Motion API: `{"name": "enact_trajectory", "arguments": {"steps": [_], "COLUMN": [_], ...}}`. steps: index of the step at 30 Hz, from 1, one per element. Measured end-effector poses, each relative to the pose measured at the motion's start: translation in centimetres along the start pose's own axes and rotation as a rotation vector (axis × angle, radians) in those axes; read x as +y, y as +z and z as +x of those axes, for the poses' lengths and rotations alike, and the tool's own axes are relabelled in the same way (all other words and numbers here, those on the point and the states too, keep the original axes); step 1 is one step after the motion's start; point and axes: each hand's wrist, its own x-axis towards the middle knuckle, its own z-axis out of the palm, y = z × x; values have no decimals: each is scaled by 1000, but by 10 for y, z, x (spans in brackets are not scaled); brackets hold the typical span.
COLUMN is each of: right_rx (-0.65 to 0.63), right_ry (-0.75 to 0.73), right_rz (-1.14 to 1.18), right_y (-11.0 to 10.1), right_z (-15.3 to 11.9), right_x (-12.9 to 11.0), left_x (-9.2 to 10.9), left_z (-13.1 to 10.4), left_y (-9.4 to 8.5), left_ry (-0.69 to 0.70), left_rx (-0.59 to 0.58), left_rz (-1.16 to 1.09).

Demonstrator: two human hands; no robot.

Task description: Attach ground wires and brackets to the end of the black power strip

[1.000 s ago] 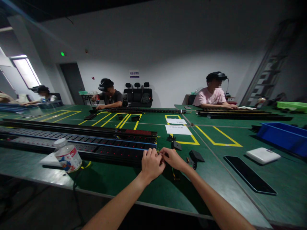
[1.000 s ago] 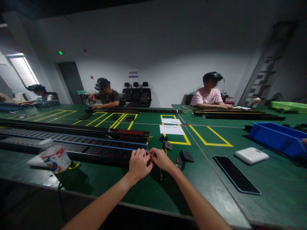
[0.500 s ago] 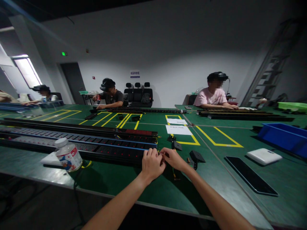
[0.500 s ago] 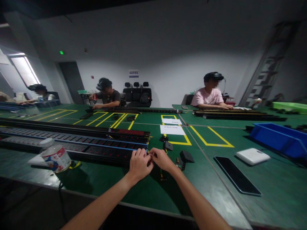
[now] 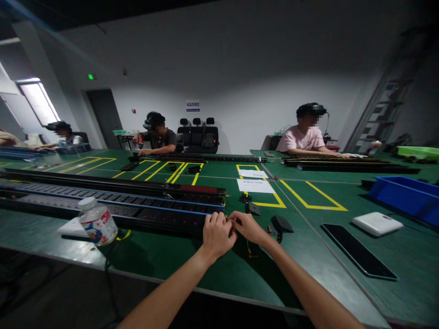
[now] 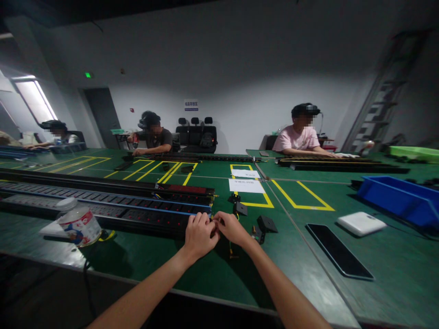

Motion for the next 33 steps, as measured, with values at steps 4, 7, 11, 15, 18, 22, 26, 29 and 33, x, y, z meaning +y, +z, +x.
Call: {"name": "enact_trajectory", "arguments": {"steps": [4,7,11,15,18,22,26,29,33], "right_rx": [2,1,2,1,1,-3,-3,-2,-1], "right_ry": [-3,2,8,-5,-2,4,6,10,11], "right_rz": [-2,-4,-1,2,0,-1,4,1,-7], "right_y": [0,-1,-1,0,0,-1,-1,0,0], "right_z": [0,0,0,0,0,-1,-1,0,0], "right_x": [-1,-2,-2,-1,-1,-2,-2,-1,1], "left_x": [-1,-1,-1,-1,-1,-1,0,0,0], "left_z": [0,0,0,0,0,0,0,0,0], "left_y": [0,-1,0,0,-1,-1,0,0,1], "left_ry": [4,10,8,7,7,7,5,6,2], "left_rx": [3,4,6,-7,-10,-1,5,-1,-3], "left_rz": [0,-1,-2,-6,-9,-9,-7,-3,2]}}
